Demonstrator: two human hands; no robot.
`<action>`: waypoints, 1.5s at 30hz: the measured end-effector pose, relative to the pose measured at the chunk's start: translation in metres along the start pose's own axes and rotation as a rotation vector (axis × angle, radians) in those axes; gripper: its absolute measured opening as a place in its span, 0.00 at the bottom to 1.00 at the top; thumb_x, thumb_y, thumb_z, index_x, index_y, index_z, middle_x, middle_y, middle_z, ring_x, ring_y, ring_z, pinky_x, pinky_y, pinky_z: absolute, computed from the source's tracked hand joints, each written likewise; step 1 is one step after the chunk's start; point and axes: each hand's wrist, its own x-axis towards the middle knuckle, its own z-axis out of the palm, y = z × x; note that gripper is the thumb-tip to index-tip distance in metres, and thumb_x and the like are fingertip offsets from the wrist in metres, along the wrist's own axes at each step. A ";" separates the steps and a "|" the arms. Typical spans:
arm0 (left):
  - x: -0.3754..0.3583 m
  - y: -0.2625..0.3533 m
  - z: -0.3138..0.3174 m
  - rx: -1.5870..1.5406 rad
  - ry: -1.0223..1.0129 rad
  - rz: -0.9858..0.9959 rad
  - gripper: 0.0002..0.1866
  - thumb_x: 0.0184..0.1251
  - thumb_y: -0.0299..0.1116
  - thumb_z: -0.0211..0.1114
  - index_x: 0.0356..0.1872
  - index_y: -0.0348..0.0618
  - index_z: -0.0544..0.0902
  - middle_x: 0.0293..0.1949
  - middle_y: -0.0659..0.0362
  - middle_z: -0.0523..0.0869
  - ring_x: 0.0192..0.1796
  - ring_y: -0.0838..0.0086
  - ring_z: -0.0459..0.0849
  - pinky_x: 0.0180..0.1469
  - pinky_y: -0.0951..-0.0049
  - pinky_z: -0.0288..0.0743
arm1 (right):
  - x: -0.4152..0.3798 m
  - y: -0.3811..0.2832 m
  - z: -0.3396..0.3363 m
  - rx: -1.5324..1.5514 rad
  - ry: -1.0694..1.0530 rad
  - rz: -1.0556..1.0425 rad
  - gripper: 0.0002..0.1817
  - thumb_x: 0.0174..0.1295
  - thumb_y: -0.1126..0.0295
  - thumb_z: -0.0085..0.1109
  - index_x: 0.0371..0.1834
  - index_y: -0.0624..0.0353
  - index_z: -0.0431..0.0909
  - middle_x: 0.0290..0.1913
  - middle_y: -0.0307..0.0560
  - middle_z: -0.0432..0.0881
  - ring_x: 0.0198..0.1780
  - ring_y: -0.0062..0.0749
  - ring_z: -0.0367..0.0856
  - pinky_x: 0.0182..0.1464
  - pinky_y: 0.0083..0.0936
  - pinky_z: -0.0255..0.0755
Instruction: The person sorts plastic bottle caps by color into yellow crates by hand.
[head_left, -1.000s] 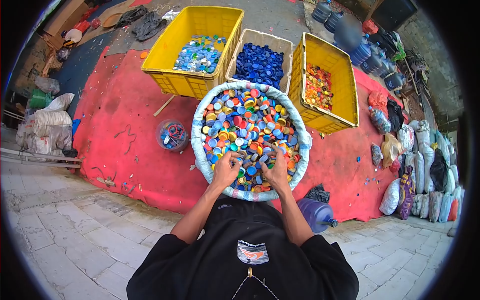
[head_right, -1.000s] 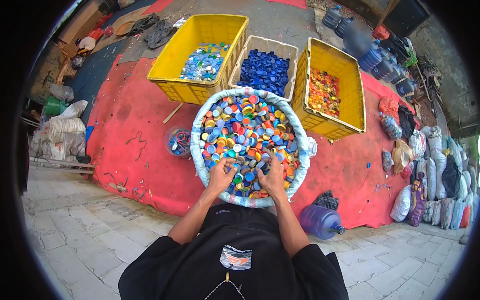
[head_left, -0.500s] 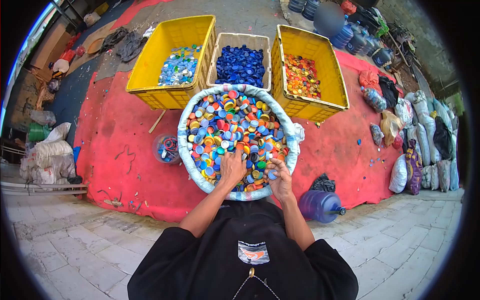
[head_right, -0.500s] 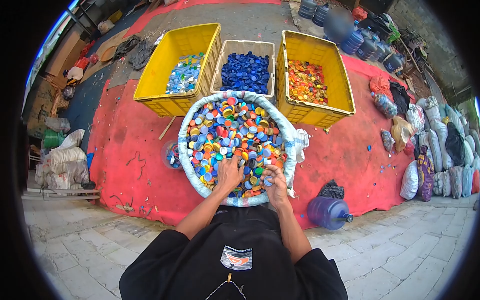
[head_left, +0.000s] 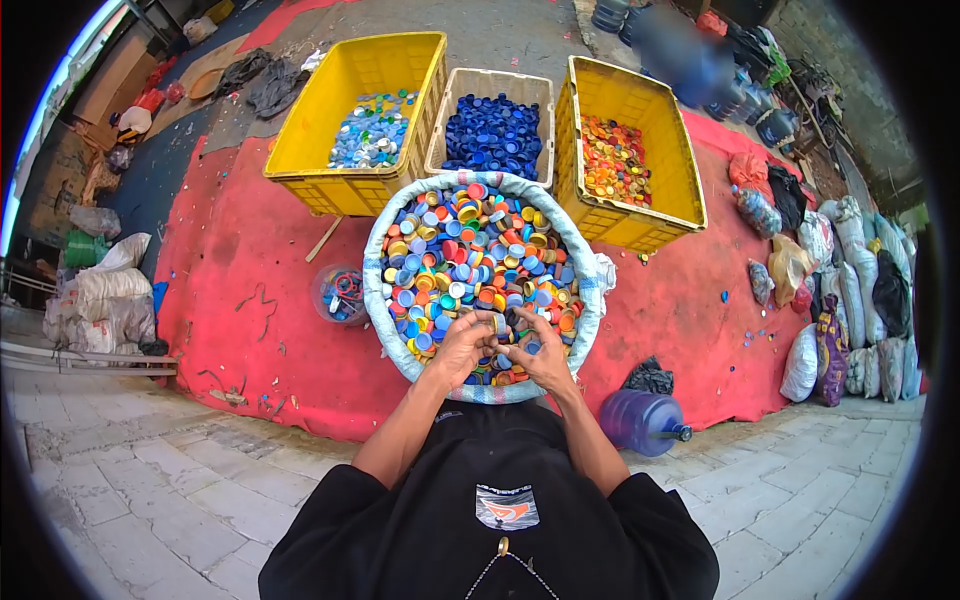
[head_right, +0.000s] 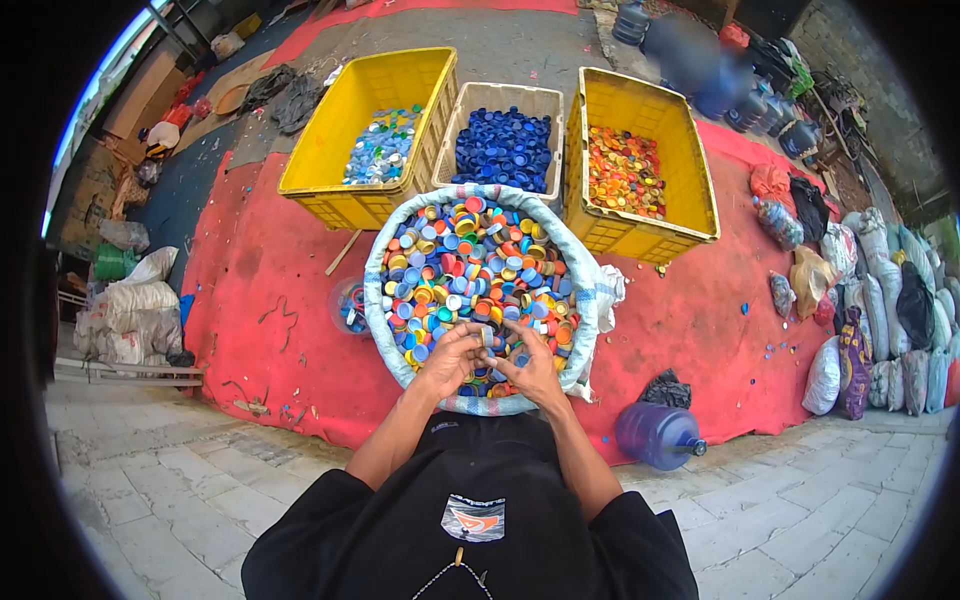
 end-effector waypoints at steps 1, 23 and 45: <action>-0.004 0.000 0.003 -0.002 0.002 -0.005 0.13 0.67 0.29 0.60 0.51 0.42 0.76 0.40 0.60 0.85 0.37 0.81 0.81 0.39 0.77 0.74 | 0.003 -0.008 0.000 -0.030 -0.030 -0.032 0.33 0.48 0.71 0.75 0.61 0.59 0.75 0.40 0.40 0.75 0.33 0.20 0.74 0.40 0.21 0.72; -0.017 -0.026 -0.013 0.027 0.073 0.053 0.13 0.73 0.40 0.59 0.48 0.41 0.80 0.40 0.61 0.85 0.39 0.80 0.82 0.42 0.76 0.75 | 0.003 -0.002 0.023 -0.094 -0.099 -0.119 0.20 0.51 0.74 0.71 0.47 0.64 0.78 0.39 0.46 0.77 0.32 0.28 0.78 0.37 0.26 0.74; -0.015 -0.021 0.005 -0.028 0.091 0.058 0.24 0.69 0.42 0.64 0.60 0.41 0.72 0.53 0.57 0.79 0.52 0.73 0.80 0.52 0.67 0.78 | -0.003 0.003 0.013 0.073 -0.036 -0.014 0.24 0.56 0.74 0.69 0.57 0.64 0.73 0.45 0.42 0.80 0.35 0.18 0.75 0.40 0.19 0.73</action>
